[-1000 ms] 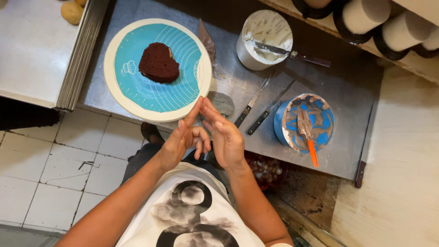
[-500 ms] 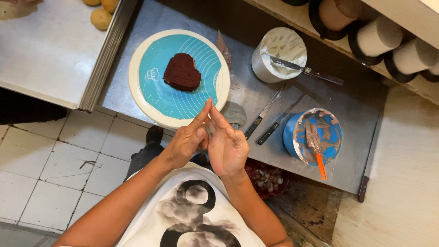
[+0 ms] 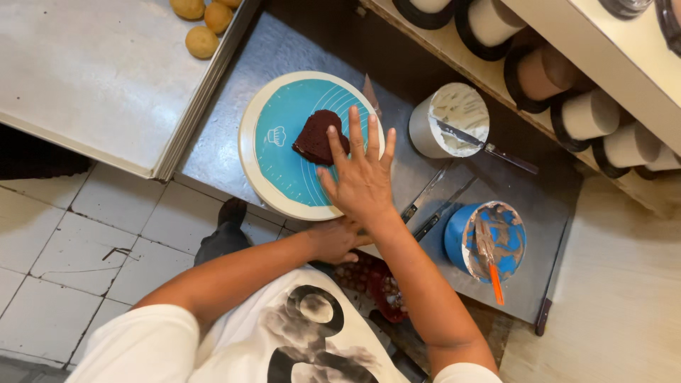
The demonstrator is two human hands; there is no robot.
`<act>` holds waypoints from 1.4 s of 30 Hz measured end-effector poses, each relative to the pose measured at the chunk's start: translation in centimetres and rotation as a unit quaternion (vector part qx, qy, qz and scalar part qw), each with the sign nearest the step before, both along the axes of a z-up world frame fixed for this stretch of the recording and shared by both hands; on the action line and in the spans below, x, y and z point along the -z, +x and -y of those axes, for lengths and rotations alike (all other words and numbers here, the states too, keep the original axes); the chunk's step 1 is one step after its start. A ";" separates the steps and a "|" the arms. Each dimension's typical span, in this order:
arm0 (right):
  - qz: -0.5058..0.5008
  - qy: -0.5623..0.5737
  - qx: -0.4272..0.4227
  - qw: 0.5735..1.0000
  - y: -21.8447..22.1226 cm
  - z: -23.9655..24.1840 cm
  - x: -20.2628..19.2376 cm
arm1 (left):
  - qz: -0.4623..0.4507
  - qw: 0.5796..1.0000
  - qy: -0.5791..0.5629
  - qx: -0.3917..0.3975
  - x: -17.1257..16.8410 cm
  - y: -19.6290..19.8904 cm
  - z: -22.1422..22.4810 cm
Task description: The person takes a small heart-shaped cake from a tray and places it onto a rotating stand. Using a knife, they scoop white frosting from a bowl and spread it across the top and sides of the cake while rotating the stand by hand.
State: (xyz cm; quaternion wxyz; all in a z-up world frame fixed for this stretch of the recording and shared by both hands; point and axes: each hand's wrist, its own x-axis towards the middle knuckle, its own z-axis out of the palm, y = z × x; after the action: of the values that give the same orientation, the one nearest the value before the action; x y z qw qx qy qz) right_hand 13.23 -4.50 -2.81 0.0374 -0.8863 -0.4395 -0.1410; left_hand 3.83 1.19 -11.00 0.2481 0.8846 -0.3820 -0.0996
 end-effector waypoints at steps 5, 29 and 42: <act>0.088 -0.058 -0.006 0.994 -0.8 0.3 -0.1 | 0.065 0.949 0.001 -0.310 16.6 3.4 9.8; -0.285 0.254 0.233 0.895 -8.4 9.9 13.8 | 0.117 0.574 0.753 -0.299 7.1 6.2 10.7; -0.067 0.294 0.273 0.914 2.6 17.7 2.8 | 0.035 0.948 0.104 -0.298 15.4 2.6 3.4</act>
State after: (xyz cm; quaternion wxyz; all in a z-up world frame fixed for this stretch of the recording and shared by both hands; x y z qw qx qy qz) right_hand 15.80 -22.21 -5.56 0.2853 -0.9283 -0.1154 -0.2086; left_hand 6.38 -2.23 -26.37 0.1597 0.9820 -0.0971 -0.0288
